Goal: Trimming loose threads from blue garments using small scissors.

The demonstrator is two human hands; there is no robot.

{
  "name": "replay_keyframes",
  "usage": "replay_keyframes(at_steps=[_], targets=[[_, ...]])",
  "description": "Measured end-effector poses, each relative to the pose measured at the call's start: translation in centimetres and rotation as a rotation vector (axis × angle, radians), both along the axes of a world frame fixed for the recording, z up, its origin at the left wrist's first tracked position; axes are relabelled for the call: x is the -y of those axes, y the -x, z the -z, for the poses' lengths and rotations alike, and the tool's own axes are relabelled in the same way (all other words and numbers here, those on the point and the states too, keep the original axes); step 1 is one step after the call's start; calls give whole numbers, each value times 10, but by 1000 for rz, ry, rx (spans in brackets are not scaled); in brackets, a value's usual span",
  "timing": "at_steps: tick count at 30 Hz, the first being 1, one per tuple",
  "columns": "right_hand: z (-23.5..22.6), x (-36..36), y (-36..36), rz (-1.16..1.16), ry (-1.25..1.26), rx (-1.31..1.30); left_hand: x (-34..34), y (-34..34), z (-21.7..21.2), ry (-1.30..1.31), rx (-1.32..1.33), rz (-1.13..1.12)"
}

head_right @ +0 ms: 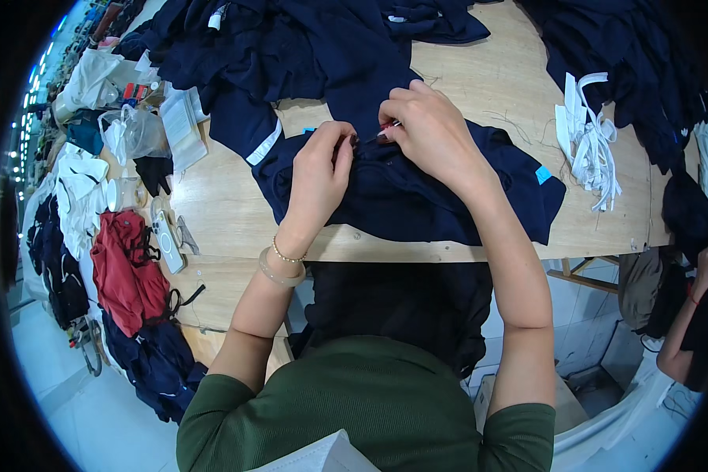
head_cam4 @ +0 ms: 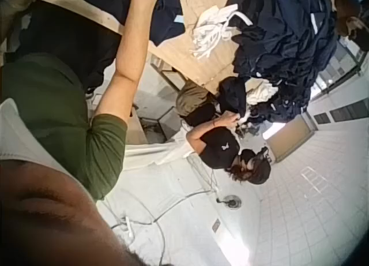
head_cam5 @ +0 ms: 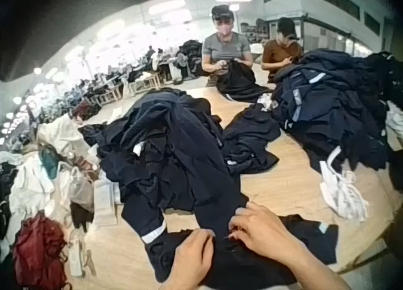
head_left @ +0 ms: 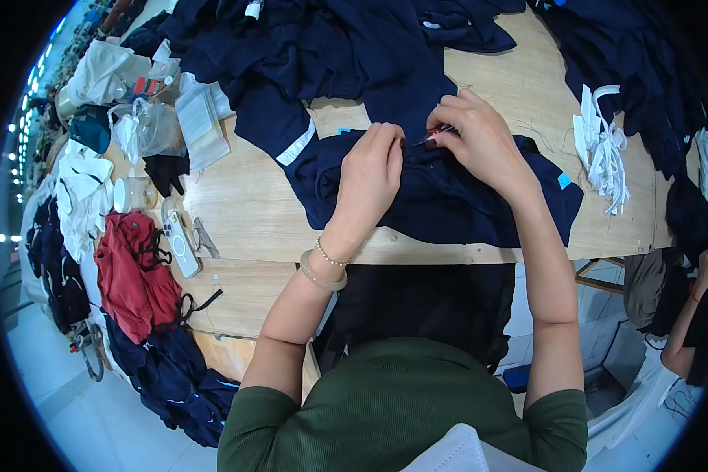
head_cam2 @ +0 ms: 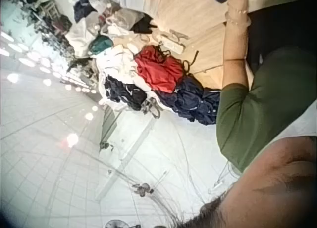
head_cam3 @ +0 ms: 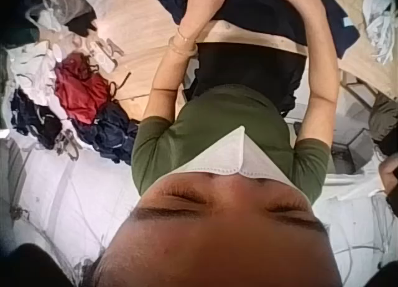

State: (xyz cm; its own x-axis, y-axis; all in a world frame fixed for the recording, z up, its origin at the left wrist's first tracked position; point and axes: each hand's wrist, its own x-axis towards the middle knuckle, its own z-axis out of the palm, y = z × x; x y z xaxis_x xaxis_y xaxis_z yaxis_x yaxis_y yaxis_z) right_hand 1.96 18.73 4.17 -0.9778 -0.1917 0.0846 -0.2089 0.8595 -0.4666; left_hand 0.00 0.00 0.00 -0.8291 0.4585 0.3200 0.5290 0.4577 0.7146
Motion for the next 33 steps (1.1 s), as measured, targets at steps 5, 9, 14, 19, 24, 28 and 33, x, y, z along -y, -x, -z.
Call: replay_keyframes(at_steps=[5, 9, 14, 19, 24, 28, 33], targets=[[4, -14, -11, 200, 213, -43, 4, -3, -1, -66, 57, -45], [11, -27, -27, 299, 313, -38, -1, -5, -4, -105, -90, 114], [6, -24, -37, 309, 345, -44, -5, -3, 2, -38, -164, 133], [9, -16, -38, 243, 308, -128, -4, 2, 8, -66, -29, 46], [10, -20, -40, 296, 312, -158, -2, 1, 1, -48, -20, 108], [16, -25, -43, 312, 341, -188, -9, -8, -9, 58, -146, 204], [14, -18, -44, 281, 369, -185, -9, 1, 7, -60, -63, 69]])
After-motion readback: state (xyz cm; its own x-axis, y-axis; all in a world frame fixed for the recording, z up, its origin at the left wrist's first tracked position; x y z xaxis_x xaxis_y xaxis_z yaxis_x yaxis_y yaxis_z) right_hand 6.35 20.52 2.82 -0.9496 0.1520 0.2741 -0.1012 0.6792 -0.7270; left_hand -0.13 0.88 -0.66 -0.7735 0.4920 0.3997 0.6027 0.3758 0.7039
